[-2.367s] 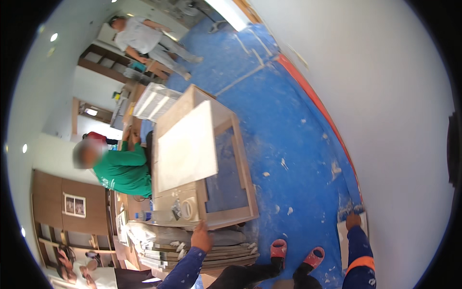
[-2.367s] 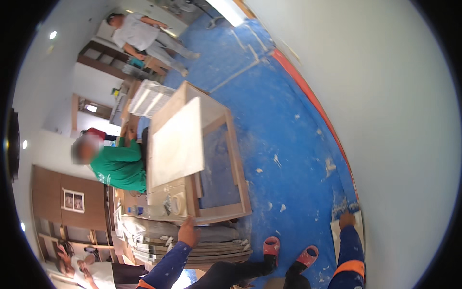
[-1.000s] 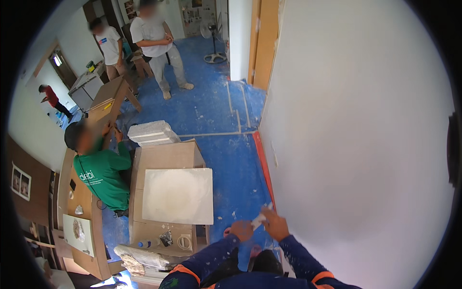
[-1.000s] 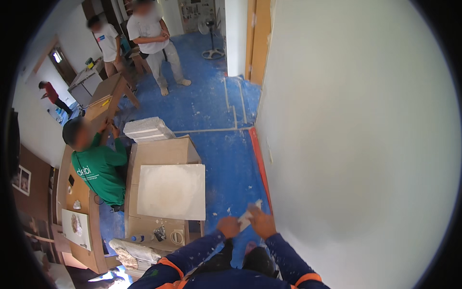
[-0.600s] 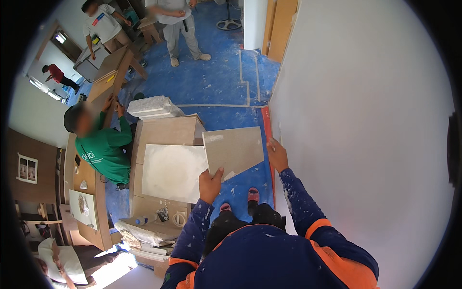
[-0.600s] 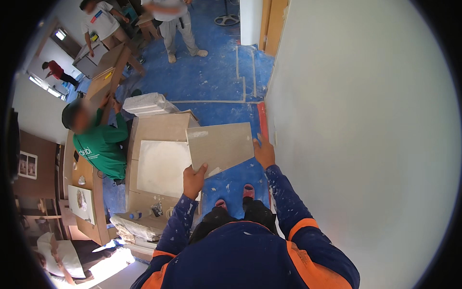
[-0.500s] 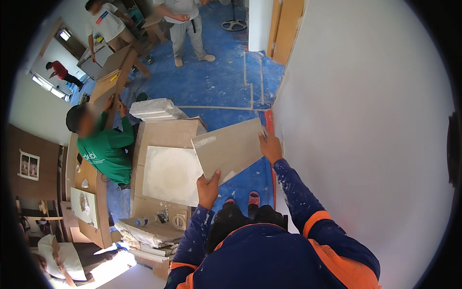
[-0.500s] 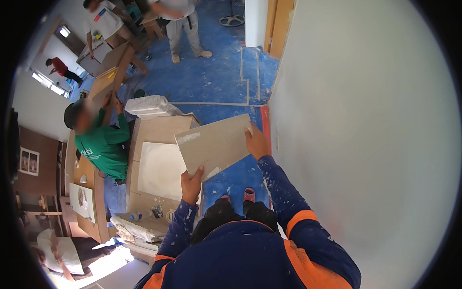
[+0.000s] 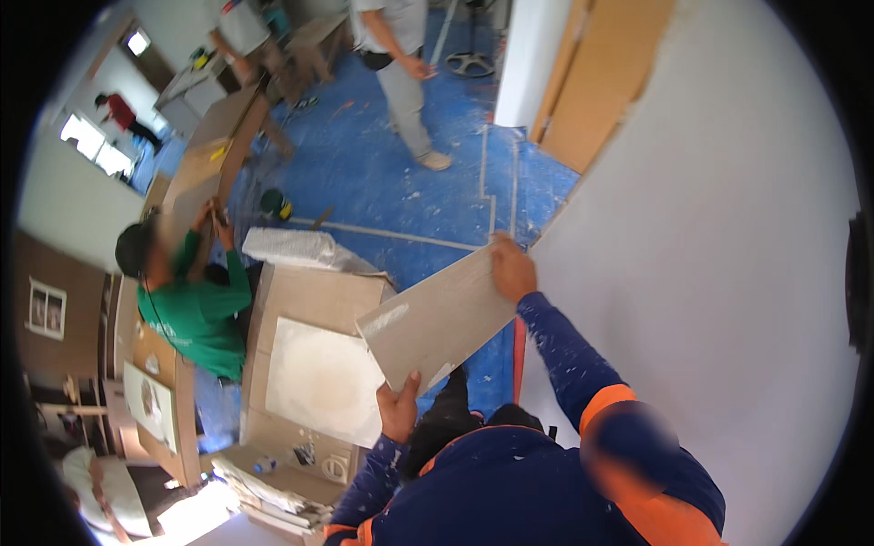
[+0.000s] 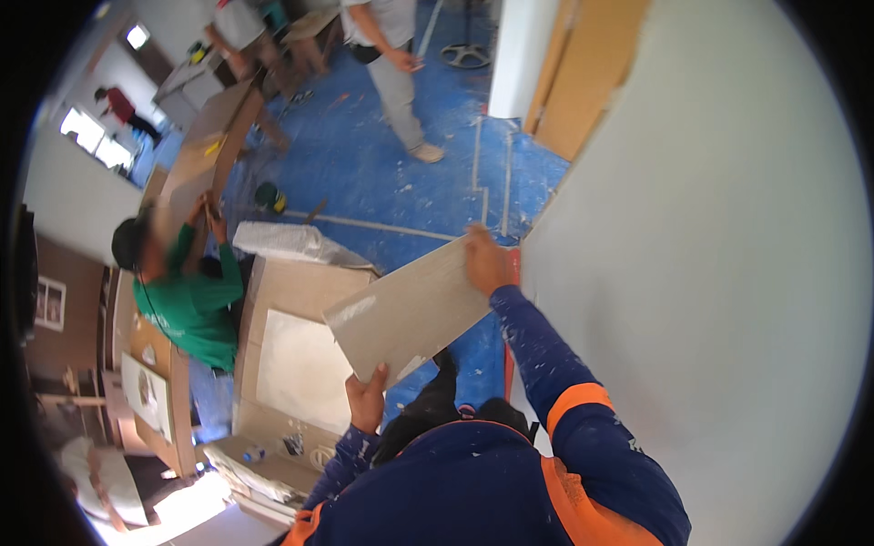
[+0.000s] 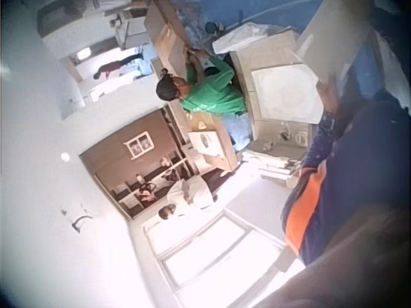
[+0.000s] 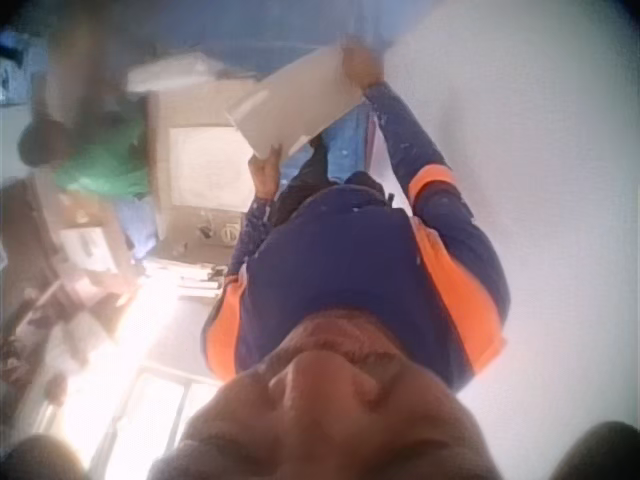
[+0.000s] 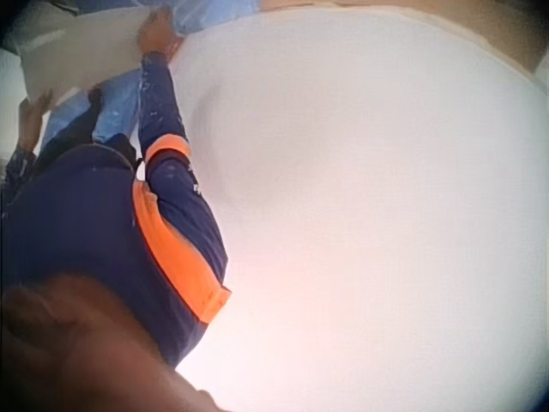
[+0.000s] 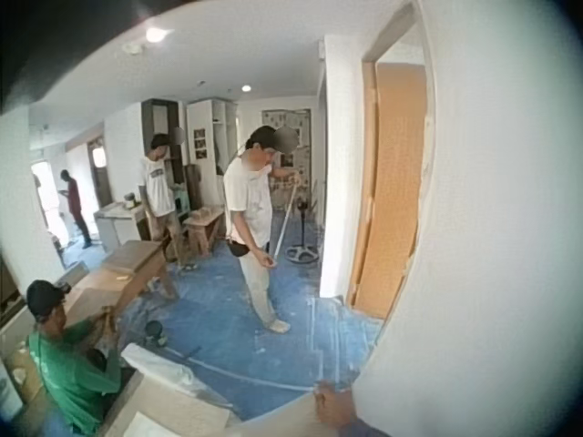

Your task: The person assists in a cabinet installation by holding a large wooden panel against a wall for measurement and marking. They then retrieve a smaller white panel and hand it to a coworker who is using a power tool to cut or trim the panel.

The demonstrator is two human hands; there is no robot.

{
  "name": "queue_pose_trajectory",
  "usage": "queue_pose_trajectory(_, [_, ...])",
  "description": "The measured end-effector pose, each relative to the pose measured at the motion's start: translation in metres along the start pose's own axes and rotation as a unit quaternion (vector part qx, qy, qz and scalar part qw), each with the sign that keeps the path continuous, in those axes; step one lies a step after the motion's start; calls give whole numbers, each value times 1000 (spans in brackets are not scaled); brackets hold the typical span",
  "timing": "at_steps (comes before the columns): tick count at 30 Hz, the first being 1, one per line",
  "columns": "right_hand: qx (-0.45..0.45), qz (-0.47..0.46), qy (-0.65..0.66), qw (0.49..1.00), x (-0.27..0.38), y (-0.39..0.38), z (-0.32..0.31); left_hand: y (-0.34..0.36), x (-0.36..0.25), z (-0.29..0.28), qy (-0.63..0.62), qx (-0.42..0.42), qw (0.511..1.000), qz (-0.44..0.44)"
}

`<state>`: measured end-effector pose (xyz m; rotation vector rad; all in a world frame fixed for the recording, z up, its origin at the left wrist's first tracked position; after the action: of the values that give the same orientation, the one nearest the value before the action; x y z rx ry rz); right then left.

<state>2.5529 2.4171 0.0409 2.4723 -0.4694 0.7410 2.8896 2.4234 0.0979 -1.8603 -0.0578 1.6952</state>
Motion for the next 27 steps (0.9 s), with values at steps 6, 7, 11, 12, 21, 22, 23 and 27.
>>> queue_pose_trajectory(6, [187, 264, 206, 923, -142, 61, 0, 93, -12, -28, 44, 40, 993, -97])
queue_pose_trajectory(7, [257, 301, 284, 873, -135, 74, -6, 111, -20, -36, 52, 44, 993, -102])
queue_pose_trajectory(11, [268, 231, 416, 838, -132, 94, -27, 179, -35, -56, 17, 87, 990, -109])
queue_pose_trajectory(12, [283, 237, 410, 834, -125, 103, -35, 194, -35, -57, 14, 96, 990, -99])
queue_pose_trajectory(21, [146, 139, 448, 871, -71, 193, -59, 303, -36, -6, 53, -123, 990, -54])
queue_pose_trajectory(22, [158, 111, 408, 892, -65, 202, -60, 310, -39, 18, 82, -226, 970, 21])
queue_pose_trajectory(23, [168, 83, 367, 911, -57, 211, -59, 317, -41, 46, 110, -326, 934, 94])
queue_pose_trajectory(27, [192, -39, 241, 950, -42, 238, -37, 296, -152, 214, 254, 27, 913, 317])
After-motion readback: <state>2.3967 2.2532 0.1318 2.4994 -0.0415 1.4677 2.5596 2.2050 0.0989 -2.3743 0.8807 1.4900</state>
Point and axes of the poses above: each hand's wrist, its own y-axis towards the middle knuckle, its own z-axis out of the palm, x = y × z, the point moved 2 cm from there along y, towards the middle knuckle, and after that the axes turned 15 degrees about -z, right-handed, at the moved point
